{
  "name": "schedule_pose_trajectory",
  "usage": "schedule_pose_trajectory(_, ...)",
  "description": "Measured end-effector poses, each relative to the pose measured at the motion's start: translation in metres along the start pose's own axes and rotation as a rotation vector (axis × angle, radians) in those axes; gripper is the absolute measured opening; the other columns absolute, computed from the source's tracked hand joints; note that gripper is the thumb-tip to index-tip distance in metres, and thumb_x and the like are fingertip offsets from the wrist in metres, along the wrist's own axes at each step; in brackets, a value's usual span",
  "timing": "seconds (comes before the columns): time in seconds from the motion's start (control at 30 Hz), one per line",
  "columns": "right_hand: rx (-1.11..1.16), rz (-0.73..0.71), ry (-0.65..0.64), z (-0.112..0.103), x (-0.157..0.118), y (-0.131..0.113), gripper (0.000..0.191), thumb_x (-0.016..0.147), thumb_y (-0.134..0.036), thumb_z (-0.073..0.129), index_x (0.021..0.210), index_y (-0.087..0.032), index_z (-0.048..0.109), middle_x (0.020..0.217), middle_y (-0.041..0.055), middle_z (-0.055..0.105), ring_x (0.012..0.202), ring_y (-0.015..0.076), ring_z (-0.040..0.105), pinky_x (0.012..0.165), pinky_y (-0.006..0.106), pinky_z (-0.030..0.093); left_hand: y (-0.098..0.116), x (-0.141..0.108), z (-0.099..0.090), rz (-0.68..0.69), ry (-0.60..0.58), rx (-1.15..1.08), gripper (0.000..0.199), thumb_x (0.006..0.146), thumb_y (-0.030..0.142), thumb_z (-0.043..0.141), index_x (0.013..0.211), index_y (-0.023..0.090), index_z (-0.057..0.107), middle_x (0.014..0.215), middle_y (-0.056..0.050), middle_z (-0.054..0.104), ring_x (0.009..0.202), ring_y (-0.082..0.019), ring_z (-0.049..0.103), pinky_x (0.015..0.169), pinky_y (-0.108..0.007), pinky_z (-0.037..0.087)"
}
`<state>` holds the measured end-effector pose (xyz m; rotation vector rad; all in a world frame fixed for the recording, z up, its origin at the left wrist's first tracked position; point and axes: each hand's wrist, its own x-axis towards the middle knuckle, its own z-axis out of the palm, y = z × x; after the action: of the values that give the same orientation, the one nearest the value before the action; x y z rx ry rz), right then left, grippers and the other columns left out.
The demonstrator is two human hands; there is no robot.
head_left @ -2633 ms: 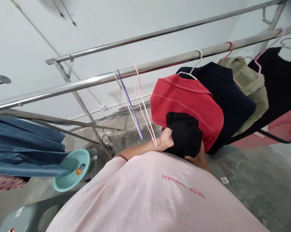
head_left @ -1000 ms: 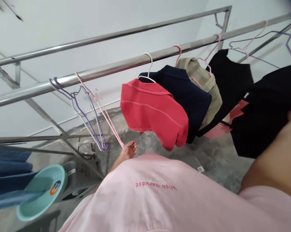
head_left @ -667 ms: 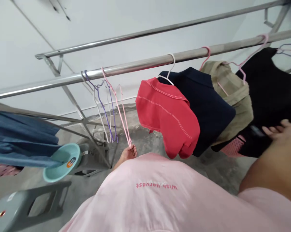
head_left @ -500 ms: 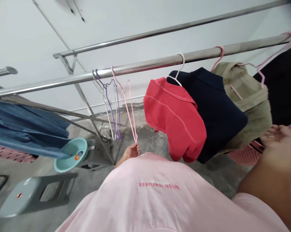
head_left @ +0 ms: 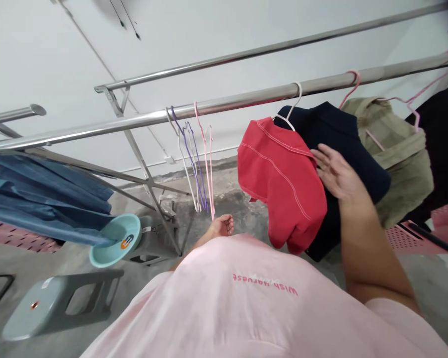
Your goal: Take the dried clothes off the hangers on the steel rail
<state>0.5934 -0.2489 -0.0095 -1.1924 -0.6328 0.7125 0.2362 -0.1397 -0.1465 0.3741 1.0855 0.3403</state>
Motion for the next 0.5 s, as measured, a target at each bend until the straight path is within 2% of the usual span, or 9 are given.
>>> schedule_pose_trajectory(0.07,-0.029,0.107,-0.029,0.014,0.008,0.015,0.059,0.100,-0.047,0.047,0.146,-0.009,0.048,0.140,0.0245,0.057,0.105,0.0128,0.069,0.082,0.033,0.050,0.001,0.001,-0.004,-0.014,-0.013,-0.024,0.006,0.087,0.010,0.057,0.082,0.013,0.058,0.059,0.002,0.062,0.047,-0.010,0.061,0.055,-0.023,0.048)
schedule_pose_trajectory(0.13,-0.053,0.148,-0.052,0.023,0.004,0.023,0.064,0.099,-0.051,0.047,0.142,-0.004,0.050,0.129,0.0254,0.064,0.096,0.0140,0.071,0.077,0.033,0.048,0.002,0.002,-0.010,-0.016,-0.020,-0.047,0.008,0.088,0.010,0.057,0.081,0.013,0.058,0.058,0.002,0.062,0.046,-0.010,0.061,0.054,-0.022,0.049)
schedule_pose_trajectory(0.17,-0.060,0.158,-0.059,0.025,-0.001,0.024,0.068,0.093,-0.054,0.056,0.137,-0.002,0.054,0.123,0.0249,0.067,0.092,0.0151,0.071,0.076,0.033,0.048,0.002,0.002,-0.014,-0.016,-0.019,-0.058,0.009,0.089,0.011,0.056,0.081,0.013,0.058,0.058,0.002,0.062,0.045,-0.009,0.060,0.053,-0.022,0.049)
schedule_pose_trajectory(0.23,-0.077,0.154,-0.069,0.023,-0.014,0.022,0.081,0.071,-0.059,0.078,0.127,-0.002,0.061,0.115,0.0236,0.070,0.087,0.0171,0.071,0.075,0.034,0.046,0.002,0.004,-0.022,-0.018,-0.015,-0.075,0.013,0.091,0.012,0.053,0.080,0.013,0.058,0.057,0.002,0.061,0.044,-0.009,0.059,0.052,-0.023,0.049)
schedule_pose_trajectory(0.3,-0.100,0.116,-0.072,0.016,-0.028,0.017,0.092,0.050,-0.060,0.089,0.120,-0.006,0.065,0.112,0.0226,0.071,0.087,0.0191,0.071,0.073,0.034,0.045,0.002,0.006,-0.031,-0.024,-0.015,-0.086,0.015,0.092,0.012,0.052,0.078,0.012,0.058,0.056,0.002,0.060,0.043,-0.010,0.059,0.050,-0.023,0.049)
schedule_pose_trajectory(0.4,-0.137,0.096,-0.061,-0.001,-0.050,0.012,0.095,0.037,-0.061,0.092,0.115,-0.011,0.069,0.107,0.0207,0.072,0.085,0.0207,0.070,0.069,0.034,0.043,0.001,0.009,-0.041,-0.024,-0.032,-0.097,0.015,0.091,0.012,0.053,0.078,0.012,0.059,0.056,0.002,0.060,0.043,-0.009,0.058,0.051,-0.023,0.049)
schedule_pose_trajectory(0.5,-0.156,0.171,-0.040,-0.010,-0.070,0.015,0.098,0.027,-0.052,0.097,0.114,-0.015,0.070,0.101,0.0180,0.073,0.079,0.0213,0.067,0.067,0.035,0.044,0.001,0.012,-0.044,-0.008,-0.059,-0.092,0.015,0.092,0.011,0.052,0.078,0.012,0.059,0.057,0.002,0.060,0.043,-0.008,0.057,0.051,-0.021,0.048)
